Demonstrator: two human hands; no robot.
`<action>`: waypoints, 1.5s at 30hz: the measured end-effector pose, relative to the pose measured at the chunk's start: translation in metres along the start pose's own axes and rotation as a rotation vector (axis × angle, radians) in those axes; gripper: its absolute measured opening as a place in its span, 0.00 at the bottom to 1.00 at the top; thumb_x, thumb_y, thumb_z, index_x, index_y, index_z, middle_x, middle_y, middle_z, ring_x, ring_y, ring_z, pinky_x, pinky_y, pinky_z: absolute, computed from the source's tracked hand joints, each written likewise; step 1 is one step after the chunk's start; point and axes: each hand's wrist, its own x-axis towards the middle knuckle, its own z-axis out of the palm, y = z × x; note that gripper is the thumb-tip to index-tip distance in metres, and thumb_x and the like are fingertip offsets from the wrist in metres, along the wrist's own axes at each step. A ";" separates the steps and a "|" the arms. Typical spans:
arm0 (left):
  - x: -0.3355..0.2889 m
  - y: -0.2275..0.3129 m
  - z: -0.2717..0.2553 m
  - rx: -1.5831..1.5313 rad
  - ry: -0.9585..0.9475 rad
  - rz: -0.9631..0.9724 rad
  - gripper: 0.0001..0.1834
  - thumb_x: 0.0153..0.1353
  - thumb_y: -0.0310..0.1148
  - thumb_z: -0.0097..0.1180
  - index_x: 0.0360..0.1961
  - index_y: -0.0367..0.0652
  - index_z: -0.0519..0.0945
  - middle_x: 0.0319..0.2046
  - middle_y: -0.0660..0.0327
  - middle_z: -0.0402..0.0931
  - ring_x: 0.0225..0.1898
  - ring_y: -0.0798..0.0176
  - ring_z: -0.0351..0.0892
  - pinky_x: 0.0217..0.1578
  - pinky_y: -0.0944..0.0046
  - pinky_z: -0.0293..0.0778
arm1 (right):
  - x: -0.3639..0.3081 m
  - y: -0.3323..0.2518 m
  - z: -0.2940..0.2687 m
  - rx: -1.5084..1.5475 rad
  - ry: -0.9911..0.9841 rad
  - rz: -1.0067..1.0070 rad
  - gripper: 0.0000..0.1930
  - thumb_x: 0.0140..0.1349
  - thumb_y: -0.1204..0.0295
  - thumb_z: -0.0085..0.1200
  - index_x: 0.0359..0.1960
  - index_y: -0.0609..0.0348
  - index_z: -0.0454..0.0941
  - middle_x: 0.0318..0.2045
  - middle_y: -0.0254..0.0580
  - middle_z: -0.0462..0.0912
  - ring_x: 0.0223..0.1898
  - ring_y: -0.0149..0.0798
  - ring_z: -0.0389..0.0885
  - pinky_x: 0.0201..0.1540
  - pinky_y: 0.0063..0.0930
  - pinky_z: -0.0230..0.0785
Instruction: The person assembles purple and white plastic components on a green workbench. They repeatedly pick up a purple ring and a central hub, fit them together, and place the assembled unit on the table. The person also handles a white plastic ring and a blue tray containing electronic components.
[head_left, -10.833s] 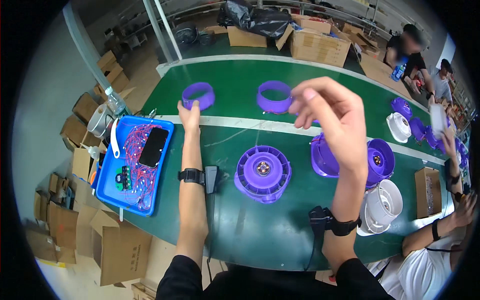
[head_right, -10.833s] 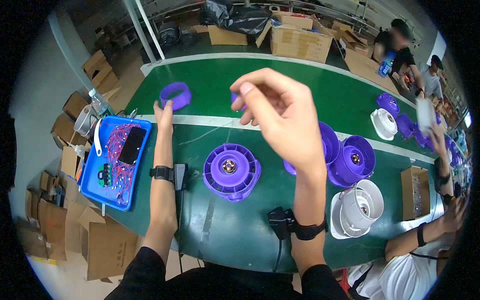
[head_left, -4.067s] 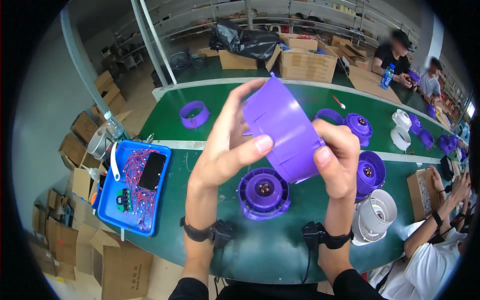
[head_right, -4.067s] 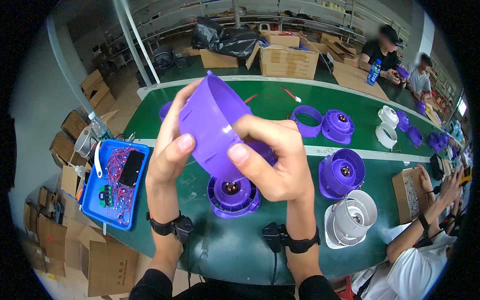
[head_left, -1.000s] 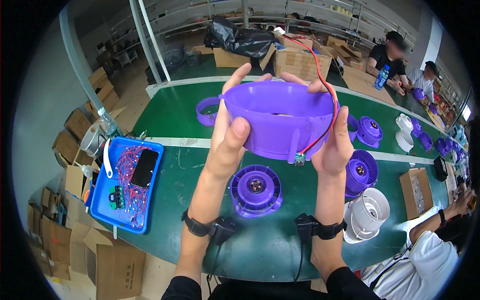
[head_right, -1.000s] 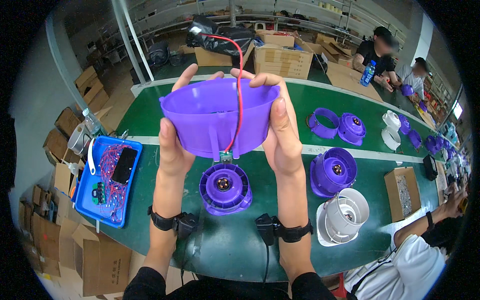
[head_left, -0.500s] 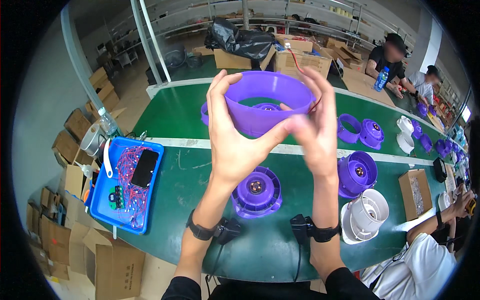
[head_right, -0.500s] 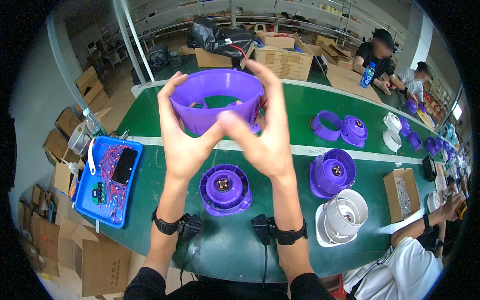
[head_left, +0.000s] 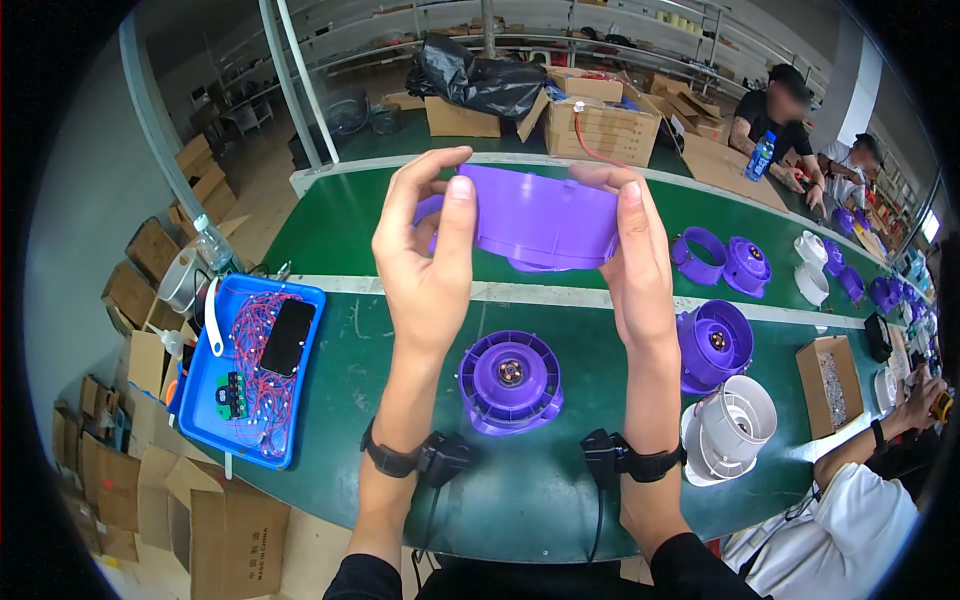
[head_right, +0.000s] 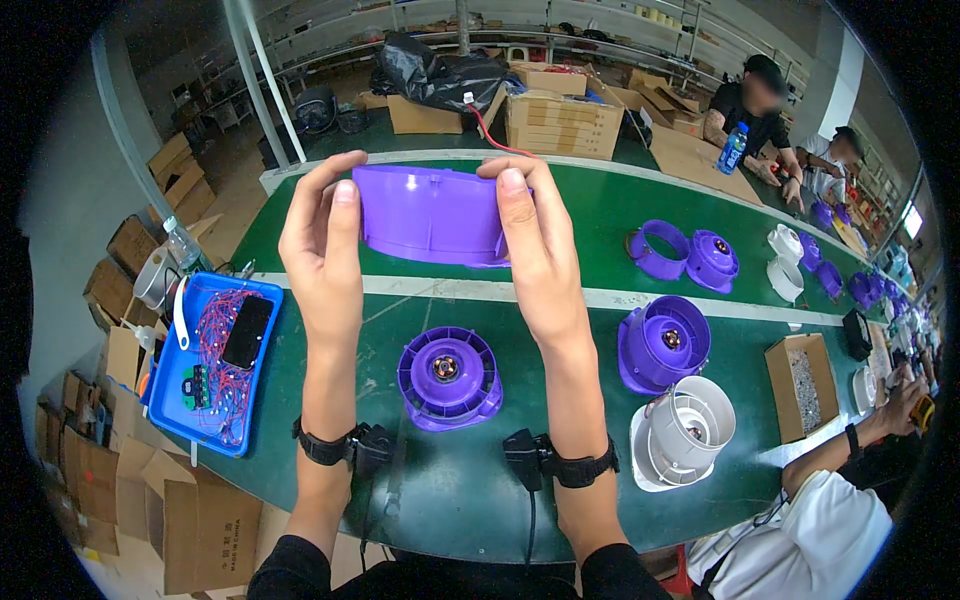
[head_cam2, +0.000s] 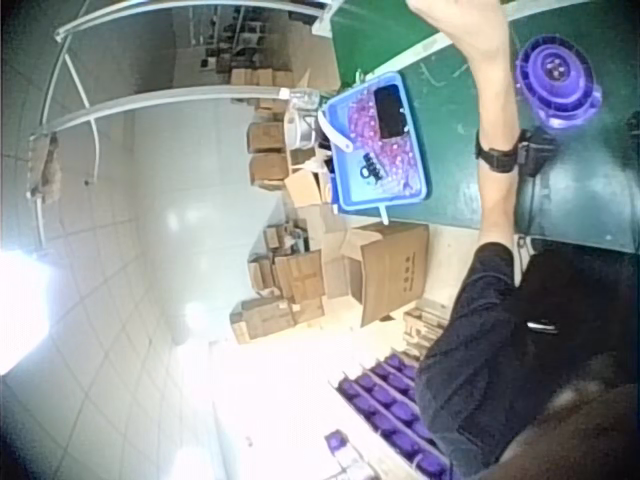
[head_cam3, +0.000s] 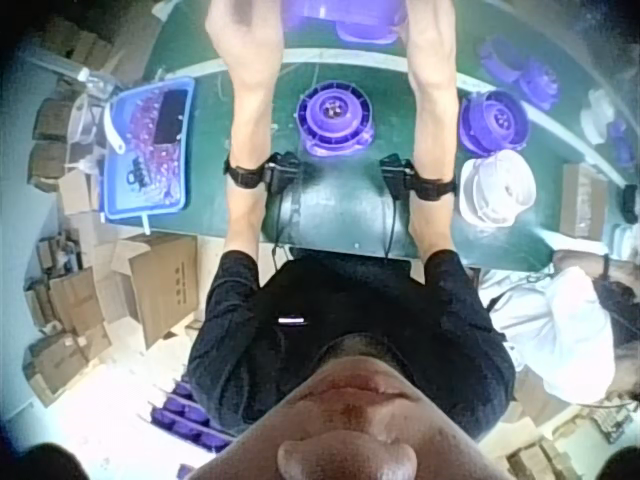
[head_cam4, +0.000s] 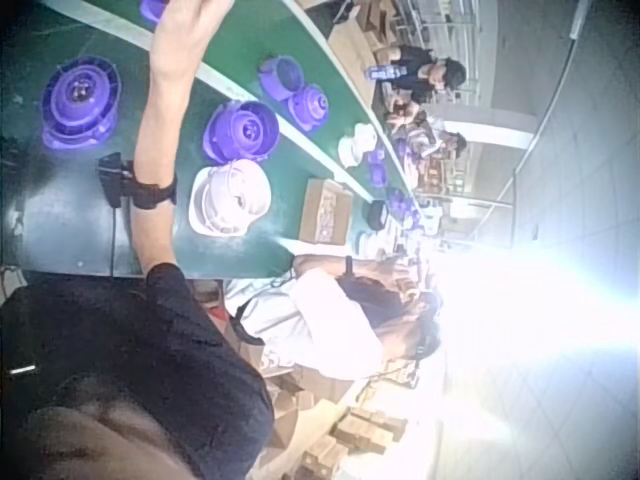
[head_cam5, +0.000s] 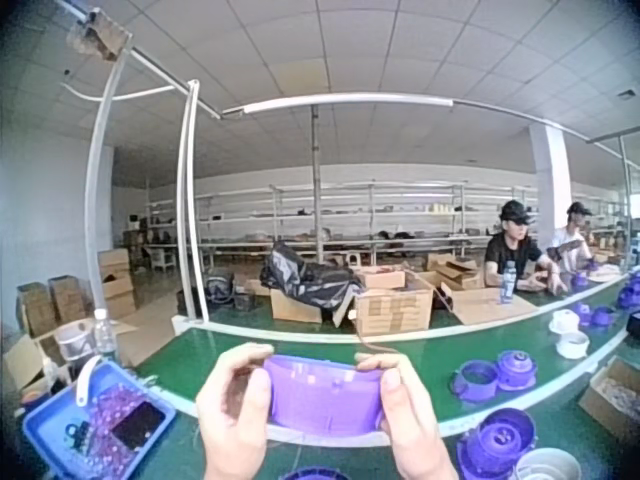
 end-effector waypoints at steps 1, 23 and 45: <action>0.001 -0.003 -0.003 0.001 0.005 -0.004 0.13 0.70 0.30 0.49 0.50 0.35 0.78 0.43 0.61 0.79 0.41 0.73 0.75 0.42 0.71 0.71 | 0.000 -0.003 -0.002 -0.010 -0.006 0.019 0.19 0.75 0.55 0.37 0.45 0.58 0.74 0.31 0.27 0.70 0.31 0.20 0.62 0.33 0.16 0.55; 0.024 -0.054 -0.072 -0.108 -0.404 -0.408 0.41 0.53 0.36 0.70 0.65 0.39 0.63 0.37 0.54 0.81 0.30 0.67 0.80 0.29 0.69 0.77 | 0.000 -0.014 -0.014 -0.014 -0.077 0.279 0.20 0.70 0.62 0.49 0.56 0.63 0.71 0.54 0.49 0.74 0.42 0.37 0.84 0.36 0.27 0.80; -0.023 -0.238 -0.154 0.296 -0.331 -0.847 0.24 0.62 0.38 0.58 0.57 0.41 0.73 0.38 0.57 0.79 0.36 0.67 0.79 0.35 0.68 0.77 | -0.002 0.002 -0.022 -0.225 -0.350 0.228 0.14 0.66 0.68 0.55 0.49 0.63 0.75 0.28 0.33 0.80 0.25 0.22 0.73 0.26 0.21 0.65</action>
